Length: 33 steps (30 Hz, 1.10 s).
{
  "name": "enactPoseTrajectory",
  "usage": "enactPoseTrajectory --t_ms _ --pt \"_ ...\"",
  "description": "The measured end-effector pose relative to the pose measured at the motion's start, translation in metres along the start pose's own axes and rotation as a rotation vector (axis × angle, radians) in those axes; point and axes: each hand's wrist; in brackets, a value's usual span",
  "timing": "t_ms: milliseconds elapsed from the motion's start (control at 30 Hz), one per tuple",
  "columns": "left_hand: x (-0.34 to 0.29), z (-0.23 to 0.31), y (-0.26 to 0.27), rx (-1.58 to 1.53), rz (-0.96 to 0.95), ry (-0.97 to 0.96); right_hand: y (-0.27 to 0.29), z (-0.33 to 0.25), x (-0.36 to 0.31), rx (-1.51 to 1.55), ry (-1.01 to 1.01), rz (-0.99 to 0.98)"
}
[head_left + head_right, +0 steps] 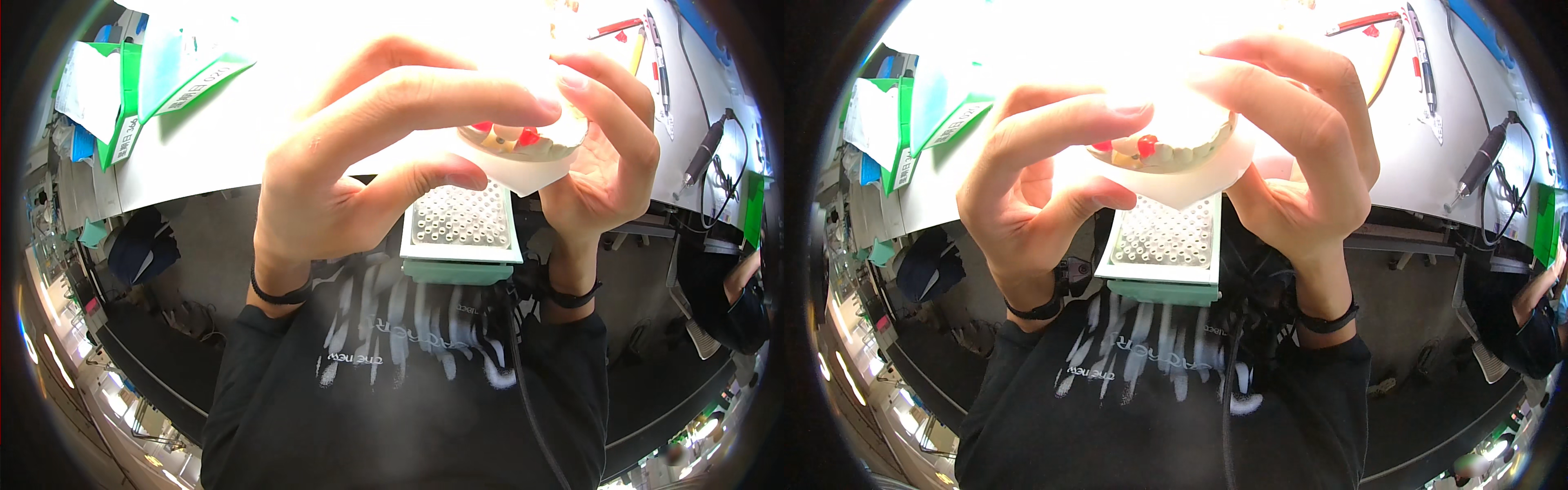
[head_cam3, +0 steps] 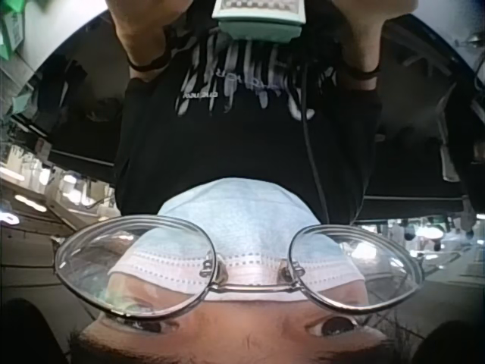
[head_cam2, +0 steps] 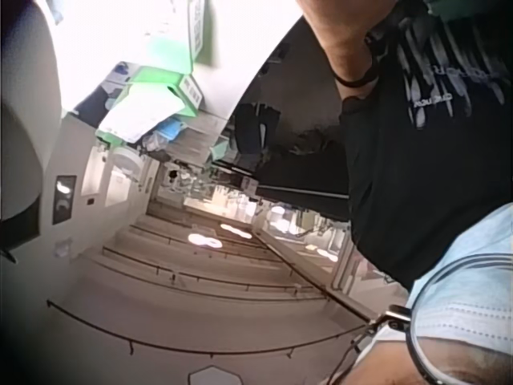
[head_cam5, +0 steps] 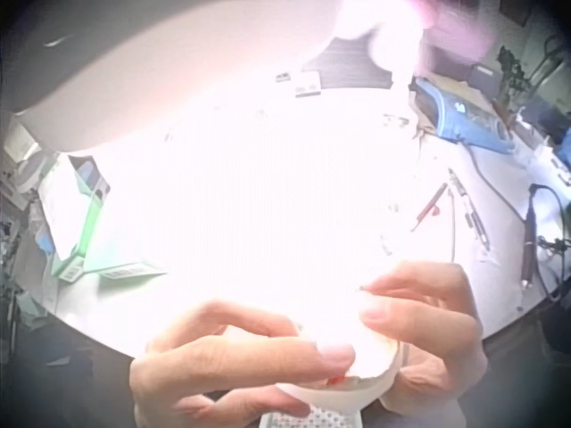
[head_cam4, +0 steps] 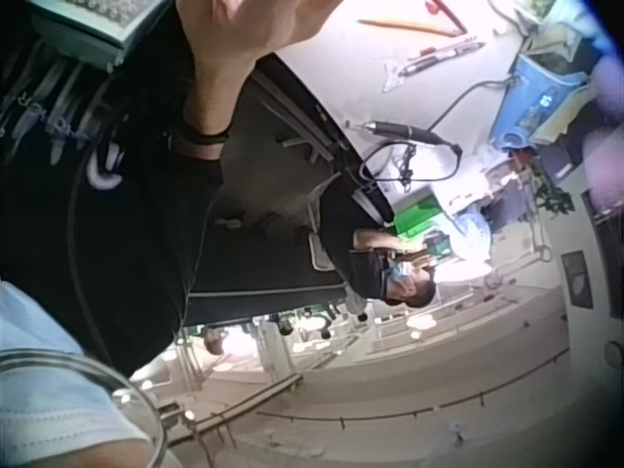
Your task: Using a hand-held rotary tool to polish and refine dental molds or dentures.
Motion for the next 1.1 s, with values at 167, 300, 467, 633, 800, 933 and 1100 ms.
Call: enactPoseTrajectory --t_ms 167,300,467,633,800,933,1100 --pt "0.0004 0.0028 -0.0027 0.012 0.005 0.029 0.0021 -0.001 0.0012 0.0 0.012 0.0" --pt "-0.0001 0.0007 0.0012 0.059 -0.023 -0.011 -0.0016 -0.0042 0.0021 -0.003 0.008 0.016" --pt "0.002 0.0024 -0.0018 0.084 -0.052 -0.015 0.0016 -0.004 0.0 -0.037 0.031 0.043" --pt "0.0011 0.0008 0.0001 0.119 -0.034 -0.04 -0.0003 -0.0023 0.0011 -0.062 0.066 0.038" --pt "-0.0005 0.0021 0.0004 0.124 -0.025 -0.007 -0.0019 -0.0008 0.0009 -0.071 0.097 0.053" --pt "-0.0015 0.0021 -0.0008 0.127 -0.016 -0.006 -0.0011 -0.0009 0.0009 -0.097 0.128 0.04" --pt "-0.0045 0.002 -0.0038 0.103 0.025 0.012 -0.0022 -0.0003 -0.0006 -0.07 0.13 0.045"
Point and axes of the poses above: each hand's wrist, its own x-axis towards the middle knuckle, its own y-axis out of the back of the hand, z = x × y, and after that the axes turned 11 degrees about -x, right-handed
